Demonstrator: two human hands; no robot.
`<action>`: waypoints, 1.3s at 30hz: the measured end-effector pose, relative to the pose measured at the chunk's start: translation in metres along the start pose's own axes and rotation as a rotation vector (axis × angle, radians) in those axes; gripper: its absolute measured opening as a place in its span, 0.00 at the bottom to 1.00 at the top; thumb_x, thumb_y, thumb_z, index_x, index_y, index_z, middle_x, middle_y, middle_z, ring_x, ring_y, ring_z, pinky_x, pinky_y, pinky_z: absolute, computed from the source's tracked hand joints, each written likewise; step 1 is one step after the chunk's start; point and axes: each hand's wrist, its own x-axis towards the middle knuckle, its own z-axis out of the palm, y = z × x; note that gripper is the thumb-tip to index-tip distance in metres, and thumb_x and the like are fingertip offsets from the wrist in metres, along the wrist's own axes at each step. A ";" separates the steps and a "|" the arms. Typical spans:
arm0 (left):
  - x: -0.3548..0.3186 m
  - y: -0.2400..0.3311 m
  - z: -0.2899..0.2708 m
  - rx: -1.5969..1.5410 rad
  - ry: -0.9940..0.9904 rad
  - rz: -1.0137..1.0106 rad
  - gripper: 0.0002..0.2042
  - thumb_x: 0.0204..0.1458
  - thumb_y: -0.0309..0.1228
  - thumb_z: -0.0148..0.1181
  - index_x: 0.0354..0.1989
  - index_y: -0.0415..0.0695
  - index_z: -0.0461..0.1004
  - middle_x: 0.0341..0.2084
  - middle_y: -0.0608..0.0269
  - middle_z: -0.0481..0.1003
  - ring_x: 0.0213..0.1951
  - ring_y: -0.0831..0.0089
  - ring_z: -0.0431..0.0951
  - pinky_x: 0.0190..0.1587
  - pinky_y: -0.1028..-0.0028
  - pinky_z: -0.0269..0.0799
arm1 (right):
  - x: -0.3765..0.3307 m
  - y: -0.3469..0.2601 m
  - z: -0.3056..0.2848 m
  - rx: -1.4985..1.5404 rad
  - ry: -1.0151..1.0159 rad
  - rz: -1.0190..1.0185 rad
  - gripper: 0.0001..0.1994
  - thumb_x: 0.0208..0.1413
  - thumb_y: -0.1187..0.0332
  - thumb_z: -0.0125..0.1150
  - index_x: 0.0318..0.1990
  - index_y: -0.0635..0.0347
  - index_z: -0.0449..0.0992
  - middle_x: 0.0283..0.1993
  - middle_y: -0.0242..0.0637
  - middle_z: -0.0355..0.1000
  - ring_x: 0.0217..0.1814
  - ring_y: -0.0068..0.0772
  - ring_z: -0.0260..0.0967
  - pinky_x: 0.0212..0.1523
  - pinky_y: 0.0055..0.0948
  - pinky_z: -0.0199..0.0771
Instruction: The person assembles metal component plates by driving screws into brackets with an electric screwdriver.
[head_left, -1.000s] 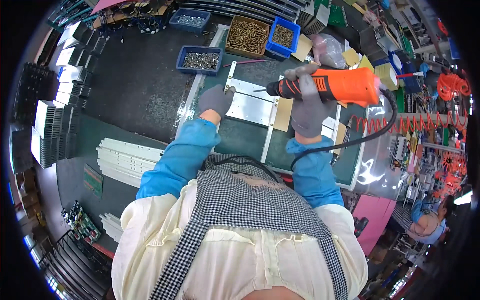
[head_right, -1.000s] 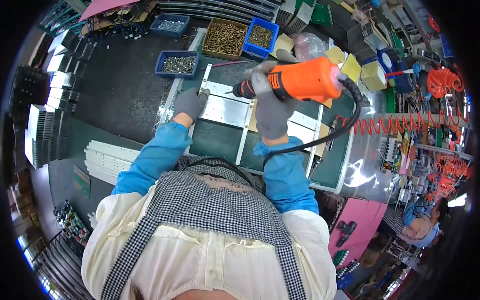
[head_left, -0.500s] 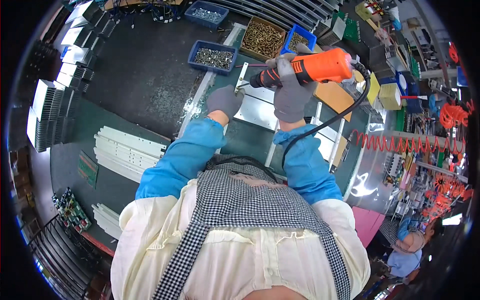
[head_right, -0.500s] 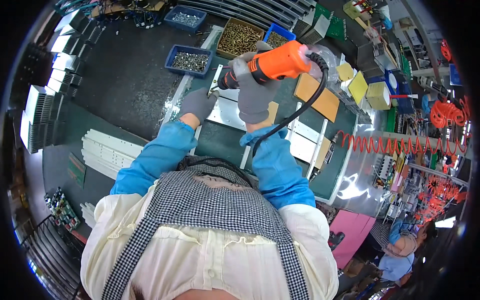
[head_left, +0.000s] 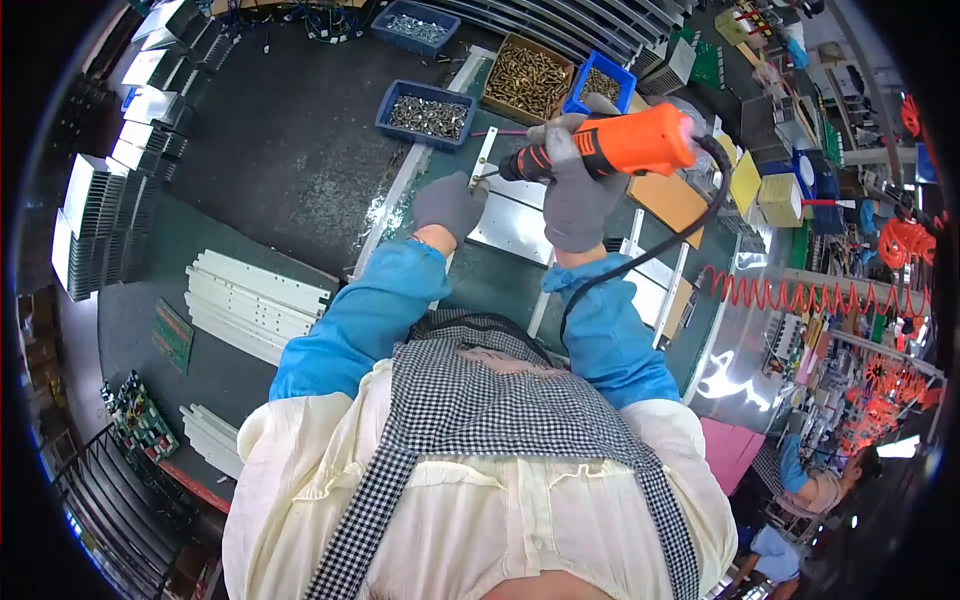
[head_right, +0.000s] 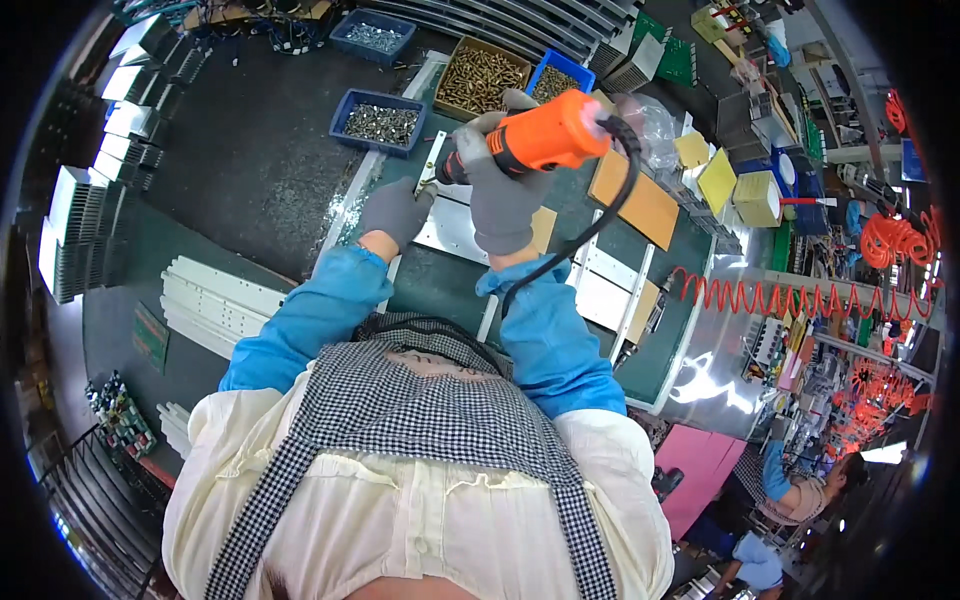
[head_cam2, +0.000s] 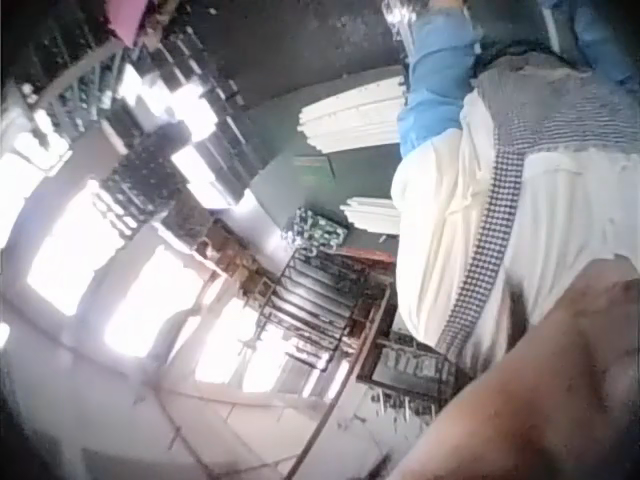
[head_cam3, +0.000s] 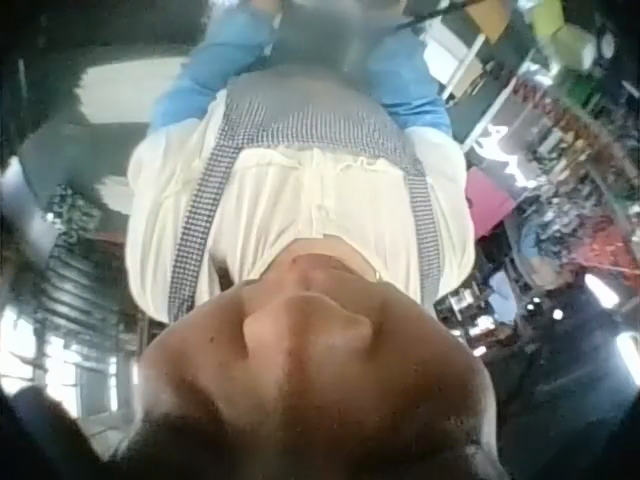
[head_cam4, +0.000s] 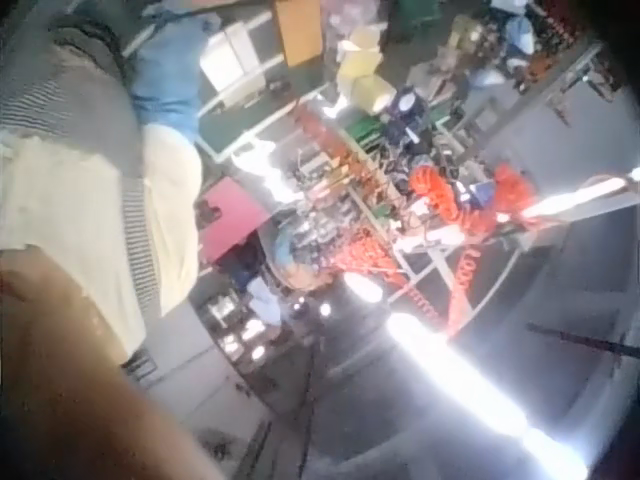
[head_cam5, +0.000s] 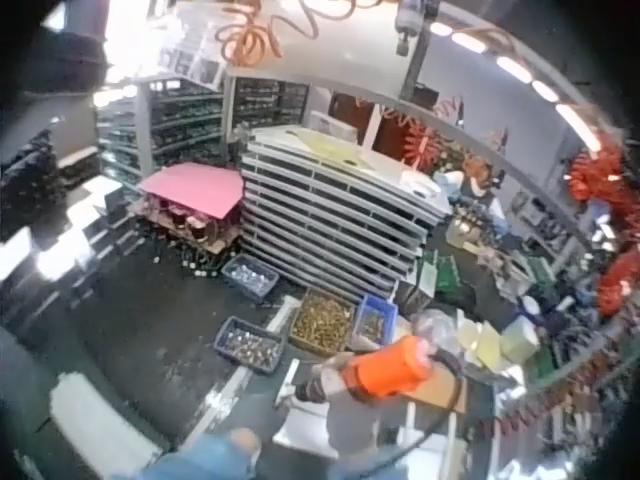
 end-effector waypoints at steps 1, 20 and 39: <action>0.000 0.000 0.000 -0.006 0.013 0.003 0.23 0.57 0.53 0.53 0.37 0.43 0.77 0.32 0.46 0.79 0.39 0.46 0.78 0.42 0.54 0.73 | -0.001 -0.002 0.000 0.052 0.018 0.024 0.27 0.48 0.79 0.65 0.56 0.65 0.62 0.34 0.34 0.74 0.38 0.27 0.74 0.42 0.30 0.77; -0.001 0.001 0.001 -0.030 0.012 -0.004 0.22 0.57 0.52 0.54 0.37 0.42 0.77 0.32 0.47 0.79 0.39 0.46 0.78 0.42 0.54 0.73 | 0.006 0.003 0.002 -0.075 -0.020 -0.035 0.26 0.53 0.76 0.63 0.58 0.64 0.60 0.37 0.39 0.75 0.37 0.35 0.77 0.41 0.35 0.80; 0.000 -0.003 0.002 -0.012 -0.005 0.015 0.23 0.58 0.54 0.49 0.39 0.44 0.76 0.38 0.50 0.79 0.43 0.50 0.79 0.45 0.55 0.73 | 0.029 0.013 0.027 -0.153 -0.324 0.202 0.26 0.49 0.78 0.65 0.57 0.62 0.64 0.32 0.33 0.73 0.26 0.22 0.70 0.25 0.25 0.72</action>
